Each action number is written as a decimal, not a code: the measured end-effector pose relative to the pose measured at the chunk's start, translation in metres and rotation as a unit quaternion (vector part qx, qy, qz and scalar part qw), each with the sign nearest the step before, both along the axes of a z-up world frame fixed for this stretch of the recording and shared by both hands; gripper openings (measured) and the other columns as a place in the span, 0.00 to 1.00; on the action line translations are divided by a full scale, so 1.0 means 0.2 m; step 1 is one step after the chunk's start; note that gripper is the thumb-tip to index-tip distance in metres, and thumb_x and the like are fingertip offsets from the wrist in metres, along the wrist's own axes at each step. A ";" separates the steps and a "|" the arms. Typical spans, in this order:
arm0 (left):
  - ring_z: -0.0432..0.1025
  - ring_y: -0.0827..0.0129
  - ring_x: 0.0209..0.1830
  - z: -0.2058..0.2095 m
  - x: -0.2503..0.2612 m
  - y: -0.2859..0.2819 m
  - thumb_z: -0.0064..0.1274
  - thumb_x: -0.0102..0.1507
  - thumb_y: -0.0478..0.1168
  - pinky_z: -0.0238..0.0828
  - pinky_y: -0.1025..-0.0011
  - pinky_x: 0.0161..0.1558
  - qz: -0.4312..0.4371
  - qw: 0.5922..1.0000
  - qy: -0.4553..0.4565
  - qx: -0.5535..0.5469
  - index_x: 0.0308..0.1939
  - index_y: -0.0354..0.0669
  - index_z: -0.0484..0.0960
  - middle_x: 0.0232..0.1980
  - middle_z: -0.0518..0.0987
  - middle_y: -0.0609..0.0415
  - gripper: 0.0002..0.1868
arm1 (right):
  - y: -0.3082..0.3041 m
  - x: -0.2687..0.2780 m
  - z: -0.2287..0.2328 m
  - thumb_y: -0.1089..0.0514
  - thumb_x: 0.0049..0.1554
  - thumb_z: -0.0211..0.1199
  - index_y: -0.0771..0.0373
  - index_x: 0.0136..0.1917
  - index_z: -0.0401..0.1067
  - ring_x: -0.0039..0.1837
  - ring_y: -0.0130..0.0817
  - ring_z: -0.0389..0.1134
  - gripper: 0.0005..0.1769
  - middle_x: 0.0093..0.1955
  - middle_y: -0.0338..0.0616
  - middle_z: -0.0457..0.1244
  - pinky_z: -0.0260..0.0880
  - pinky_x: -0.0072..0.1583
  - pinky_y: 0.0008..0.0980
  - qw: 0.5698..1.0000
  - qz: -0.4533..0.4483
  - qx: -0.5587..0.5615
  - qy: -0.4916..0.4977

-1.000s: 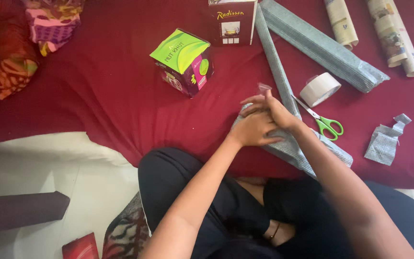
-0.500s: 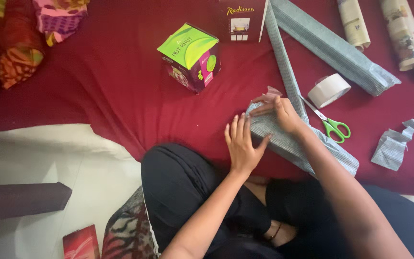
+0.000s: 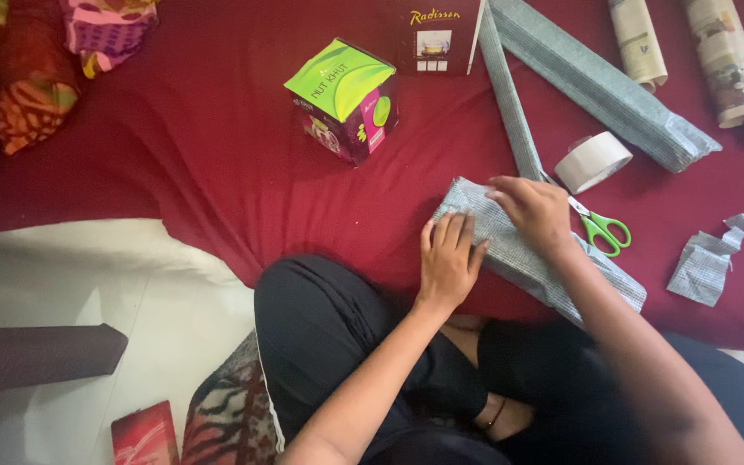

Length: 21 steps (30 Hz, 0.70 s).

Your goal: The person wraps a rectangular box with silver patterned wrapping paper. They fold the paper around the box, apply clear adhesive tape to secure the seams, and trim excess paper with scissors. The wrapped box is then inspected and set aside.

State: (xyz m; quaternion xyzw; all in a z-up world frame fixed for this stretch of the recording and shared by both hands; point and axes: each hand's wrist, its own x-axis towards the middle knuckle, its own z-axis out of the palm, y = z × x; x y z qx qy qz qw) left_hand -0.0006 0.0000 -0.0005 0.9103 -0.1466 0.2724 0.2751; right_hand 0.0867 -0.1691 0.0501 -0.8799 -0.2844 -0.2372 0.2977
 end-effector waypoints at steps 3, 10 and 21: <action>0.64 0.53 0.73 -0.01 -0.01 -0.01 0.44 0.74 0.50 0.52 0.46 0.73 0.015 1.000 0.001 0.014 0.66 0.33 0.75 0.67 0.74 0.42 0.26 | -0.04 -0.01 0.05 0.53 0.61 0.69 0.60 0.52 0.76 0.48 0.38 0.75 0.11 0.48 0.43 0.72 0.73 0.48 0.36 0.988 0.054 -0.095 -0.108; 0.62 0.54 0.77 -0.03 -0.04 -0.04 0.42 0.73 0.51 0.47 0.41 0.74 0.041 0.998 0.007 0.045 0.69 0.34 0.72 0.70 0.72 0.42 0.27 | -0.10 0.01 0.06 0.56 0.54 0.64 0.57 0.62 0.76 0.61 0.31 0.71 0.22 0.63 0.38 0.67 0.71 0.52 0.31 0.919 0.113 -0.294 -0.238; 0.60 0.51 0.77 -0.08 -0.04 -0.07 0.42 0.73 0.50 0.45 0.41 0.74 0.044 0.998 0.025 0.029 0.70 0.34 0.71 0.72 0.70 0.39 0.28 | -0.12 0.08 0.02 0.58 0.51 0.64 0.59 0.64 0.76 0.59 0.32 0.67 0.26 0.65 0.37 0.66 0.69 0.51 0.30 0.891 0.195 -0.317 -0.261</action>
